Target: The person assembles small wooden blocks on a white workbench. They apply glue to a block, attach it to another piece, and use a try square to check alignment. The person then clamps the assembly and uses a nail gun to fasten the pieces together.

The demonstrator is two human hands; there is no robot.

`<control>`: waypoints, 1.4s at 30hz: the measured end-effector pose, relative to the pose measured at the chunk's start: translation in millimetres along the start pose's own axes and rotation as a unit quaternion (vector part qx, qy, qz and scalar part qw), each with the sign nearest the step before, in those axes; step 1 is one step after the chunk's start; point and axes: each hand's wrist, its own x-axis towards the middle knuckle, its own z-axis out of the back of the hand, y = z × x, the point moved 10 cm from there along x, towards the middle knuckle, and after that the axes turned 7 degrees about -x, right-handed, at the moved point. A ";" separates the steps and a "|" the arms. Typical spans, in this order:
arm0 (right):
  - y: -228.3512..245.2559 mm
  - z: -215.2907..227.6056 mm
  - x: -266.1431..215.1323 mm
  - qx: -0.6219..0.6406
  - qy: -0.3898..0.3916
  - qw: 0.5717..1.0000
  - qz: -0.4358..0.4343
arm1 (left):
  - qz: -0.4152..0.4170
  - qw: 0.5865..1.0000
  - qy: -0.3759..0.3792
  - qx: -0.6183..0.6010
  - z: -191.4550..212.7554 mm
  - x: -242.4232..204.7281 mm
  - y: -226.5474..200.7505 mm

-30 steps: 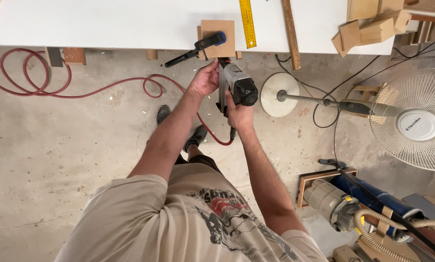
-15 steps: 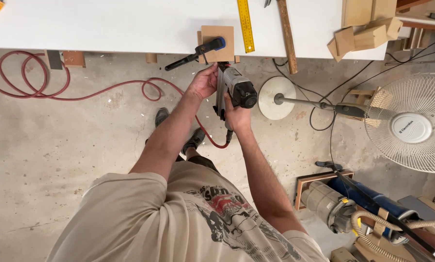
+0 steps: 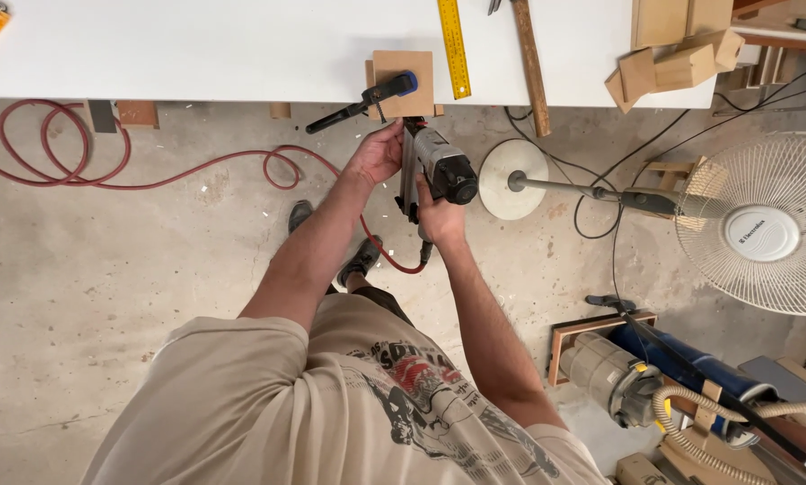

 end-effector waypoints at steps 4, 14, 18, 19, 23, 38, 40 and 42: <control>2.1 1.7 -0.5 0.007 -0.007 1.000 0.001 | 0.003 1.000 -0.009 0.009 -23.0 -14.6 -2.8; 14.0 4.6 -39.8 -0.024 -0.018 1.000 0.006 | 0.020 1.000 0.000 0.013 -23.4 -48.5 9.3; 9.3 -16.7 -36.5 0.002 -0.016 1.000 0.021 | 0.008 1.000 -0.010 0.013 -19.8 -57.8 -8.3; 16.1 -19.3 -33.3 0.003 -0.013 1.000 0.024 | 0.005 1.000 -0.010 0.012 -11.6 -49.4 -14.8; 24.5 -23.6 -28.4 0.001 -0.013 1.000 0.023 | 0.016 1.000 -0.003 0.015 26.0 -20.4 -17.9; 40.4 -21.3 -16.1 -0.003 -0.014 1.000 0.009 | 0.034 0.999 0.001 0.004 34.0 -5.8 -21.3; 39.6 -21.9 -16.6 -0.002 -0.013 1.000 0.006 | 0.032 1.000 -0.002 0.001 18.2 -18.3 -23.4; 38.8 -24.0 -17.6 -0.001 -0.009 1.000 0.003 | 0.031 1.000 -0.003 -0.002 -4.8 -36.2 -26.4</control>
